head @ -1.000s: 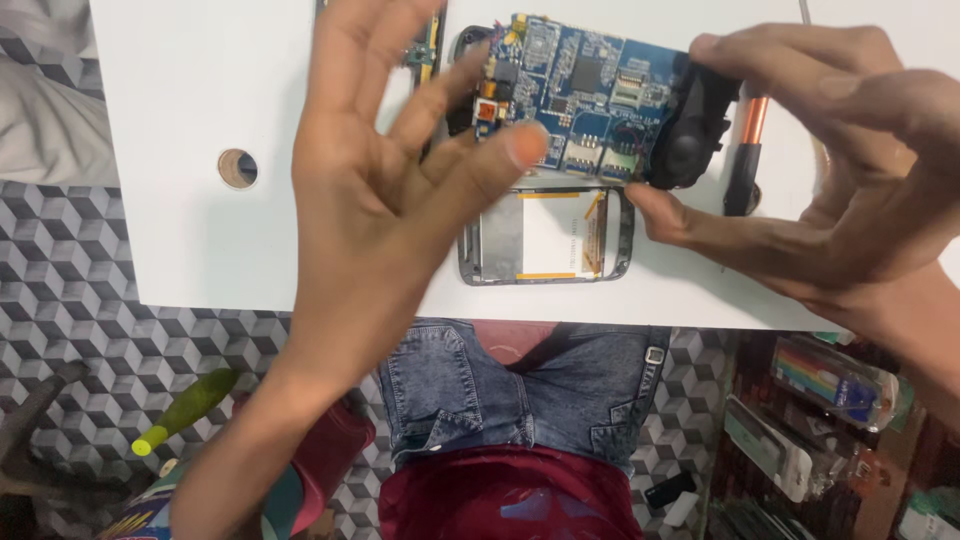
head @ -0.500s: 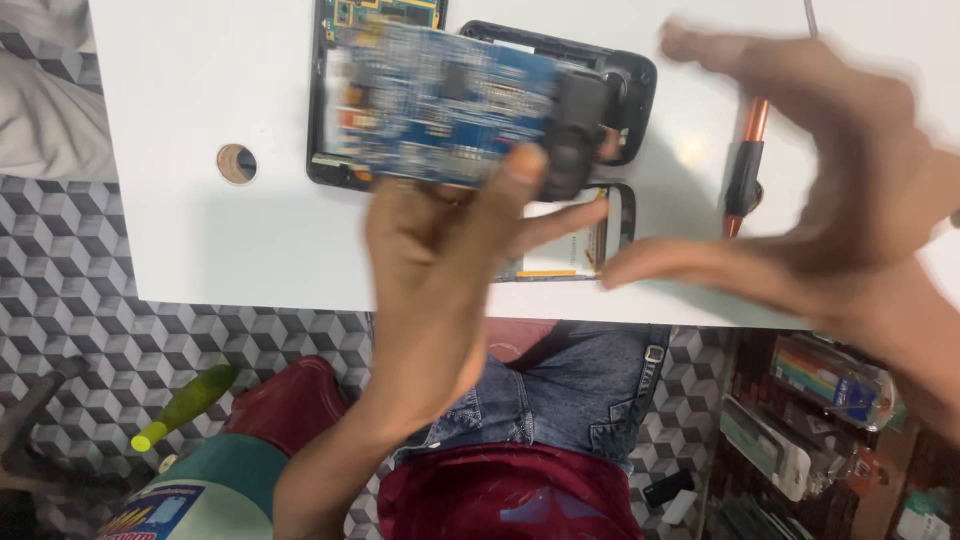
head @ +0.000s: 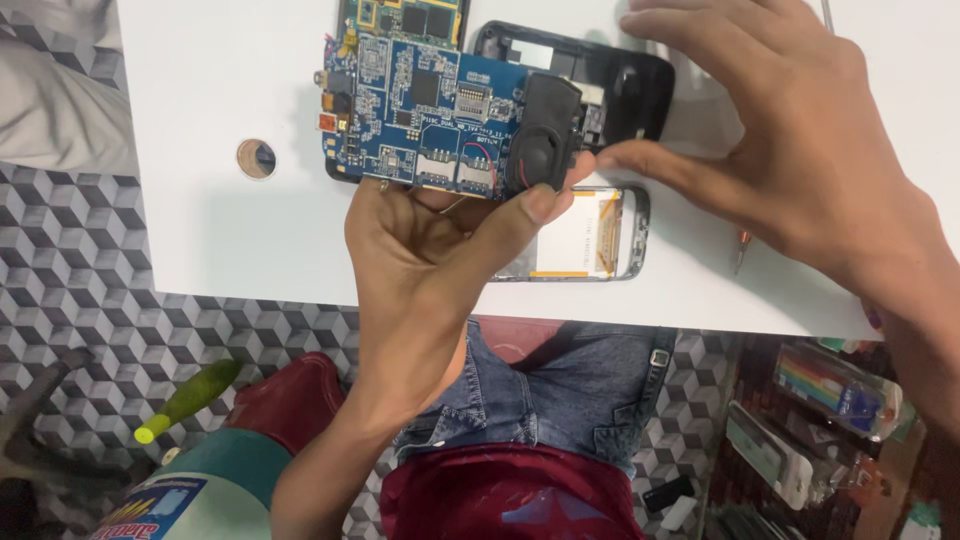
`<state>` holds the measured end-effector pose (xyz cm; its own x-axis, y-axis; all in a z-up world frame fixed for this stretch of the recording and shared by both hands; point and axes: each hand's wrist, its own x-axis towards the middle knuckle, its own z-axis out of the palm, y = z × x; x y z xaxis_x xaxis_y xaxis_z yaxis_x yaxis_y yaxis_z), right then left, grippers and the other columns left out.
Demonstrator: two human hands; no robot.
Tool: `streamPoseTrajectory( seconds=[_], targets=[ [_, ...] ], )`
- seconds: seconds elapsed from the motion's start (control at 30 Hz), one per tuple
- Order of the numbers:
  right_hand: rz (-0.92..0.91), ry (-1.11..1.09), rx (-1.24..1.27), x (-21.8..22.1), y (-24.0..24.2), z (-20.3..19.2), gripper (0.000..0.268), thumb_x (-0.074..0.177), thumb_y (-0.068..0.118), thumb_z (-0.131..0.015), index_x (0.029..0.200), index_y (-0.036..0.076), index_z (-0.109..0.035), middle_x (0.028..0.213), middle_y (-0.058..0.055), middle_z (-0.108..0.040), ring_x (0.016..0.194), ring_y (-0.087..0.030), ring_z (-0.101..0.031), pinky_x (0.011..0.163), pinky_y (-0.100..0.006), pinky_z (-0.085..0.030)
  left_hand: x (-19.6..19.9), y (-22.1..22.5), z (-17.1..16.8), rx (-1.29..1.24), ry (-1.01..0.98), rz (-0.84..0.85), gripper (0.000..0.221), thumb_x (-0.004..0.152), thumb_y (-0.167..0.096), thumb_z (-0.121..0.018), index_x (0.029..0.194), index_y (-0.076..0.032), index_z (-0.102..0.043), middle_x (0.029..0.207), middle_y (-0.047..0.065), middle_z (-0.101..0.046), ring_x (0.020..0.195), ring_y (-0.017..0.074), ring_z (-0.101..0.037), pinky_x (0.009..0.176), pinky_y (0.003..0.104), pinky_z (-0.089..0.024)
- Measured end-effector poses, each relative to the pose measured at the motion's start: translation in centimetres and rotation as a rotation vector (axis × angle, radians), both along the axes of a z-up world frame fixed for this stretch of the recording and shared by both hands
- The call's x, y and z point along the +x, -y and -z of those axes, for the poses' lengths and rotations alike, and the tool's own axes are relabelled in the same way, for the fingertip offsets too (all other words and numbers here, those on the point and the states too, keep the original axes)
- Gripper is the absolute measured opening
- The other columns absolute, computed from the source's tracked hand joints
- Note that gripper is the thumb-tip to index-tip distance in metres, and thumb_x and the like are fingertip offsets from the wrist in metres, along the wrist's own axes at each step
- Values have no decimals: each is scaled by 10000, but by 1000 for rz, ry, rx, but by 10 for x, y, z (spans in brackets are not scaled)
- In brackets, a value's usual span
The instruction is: The person cleans a mobile phone motherboard with a toothbrush, then attaches a camera module and places the assembly into a phone housing. The person handles the motherboard, camera module, and phone housing.
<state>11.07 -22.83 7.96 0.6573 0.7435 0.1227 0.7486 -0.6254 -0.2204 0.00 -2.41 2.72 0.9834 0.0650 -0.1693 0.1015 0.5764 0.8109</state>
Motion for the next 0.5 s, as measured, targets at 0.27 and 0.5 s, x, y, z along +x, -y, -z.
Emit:
streamPoseTrajectory(
  seconds=[0.27,0.5],
  targets=[
    [-21,4,51,-7,18,2,502,968,187,-878,1361,8,-623,1305,-181,-667,1173,-347,-664,935,-431,-559,-5,-3,5,-151,39,73,151,1025,120,-640,1172,102,-608,1050,239,-739,1010,267,-767,1095,476,-630],
    [-143,-62,42,-26,-3,-36,476,809,37,-831,1264,33,-690,1368,-210,-611,1186,-361,-613,799,-483,-541,-5,1,2,-14,-58,131,194,950,109,-682,1140,105,-646,1025,210,-749,942,248,-743,898,391,-621]
  ],
)
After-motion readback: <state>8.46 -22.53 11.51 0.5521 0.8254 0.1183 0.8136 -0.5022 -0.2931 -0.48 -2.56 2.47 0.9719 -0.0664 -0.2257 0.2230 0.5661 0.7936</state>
